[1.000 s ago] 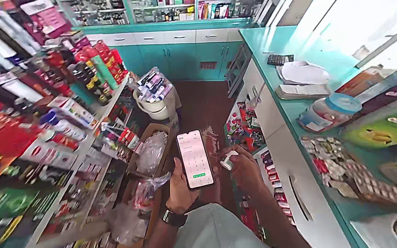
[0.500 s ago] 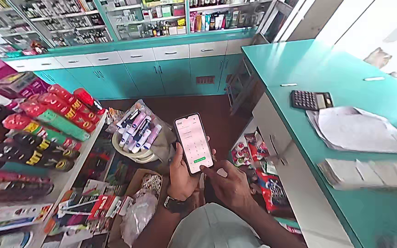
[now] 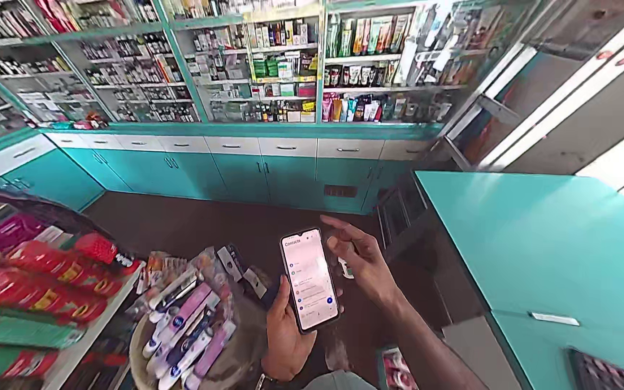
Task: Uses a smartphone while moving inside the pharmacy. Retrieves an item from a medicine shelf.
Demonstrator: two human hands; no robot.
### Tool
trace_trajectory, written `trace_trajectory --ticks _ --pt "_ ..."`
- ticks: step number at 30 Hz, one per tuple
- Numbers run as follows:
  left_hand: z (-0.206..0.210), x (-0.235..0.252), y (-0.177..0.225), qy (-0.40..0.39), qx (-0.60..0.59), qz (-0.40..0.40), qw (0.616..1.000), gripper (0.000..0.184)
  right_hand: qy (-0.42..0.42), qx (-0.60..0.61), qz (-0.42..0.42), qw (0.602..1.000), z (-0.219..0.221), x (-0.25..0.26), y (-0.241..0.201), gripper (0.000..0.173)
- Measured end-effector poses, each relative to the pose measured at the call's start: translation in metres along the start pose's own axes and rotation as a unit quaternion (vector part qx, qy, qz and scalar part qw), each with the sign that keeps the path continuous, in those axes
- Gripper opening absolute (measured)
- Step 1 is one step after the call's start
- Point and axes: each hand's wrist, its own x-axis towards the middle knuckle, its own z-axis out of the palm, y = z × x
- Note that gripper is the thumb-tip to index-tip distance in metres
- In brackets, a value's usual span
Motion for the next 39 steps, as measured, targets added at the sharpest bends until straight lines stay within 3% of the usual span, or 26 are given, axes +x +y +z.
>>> trace_trajectory --ticks 6,13,18,23,31,34,39 --pt "-0.027 0.140 0.038 -0.009 0.025 0.032 0.999 0.054 0.030 -0.066 -0.097 0.993 -0.024 0.147 0.057 0.020" --pt "-0.045 0.272 0.085 0.005 0.030 0.049 0.998 0.055 0.037 -0.043 -0.099 0.993 -0.041 0.289 0.115 0.014" --pt "-0.067 0.336 0.136 0.066 0.069 0.115 0.989 0.058 -0.018 0.024 -0.029 0.999 -0.038 0.360 0.175 0.032" --pt "-0.095 0.415 0.194 0.126 0.095 0.248 0.956 0.053 -0.087 0.076 0.048 0.992 -0.029 0.418 0.242 0.028" --pt "-0.121 0.546 0.284 0.191 0.112 0.356 0.908 0.054 -0.201 0.110 0.008 0.973 0.003 0.582 0.314 0.034" --pt "-0.133 0.580 0.319 0.180 0.099 0.388 0.898 0.051 -0.267 0.093 0.010 0.959 0.026 0.638 0.333 0.039" --pt "-0.156 0.612 0.388 0.225 0.069 0.445 0.864 0.056 -0.354 0.115 0.079 0.925 0.085 0.706 0.377 0.053"
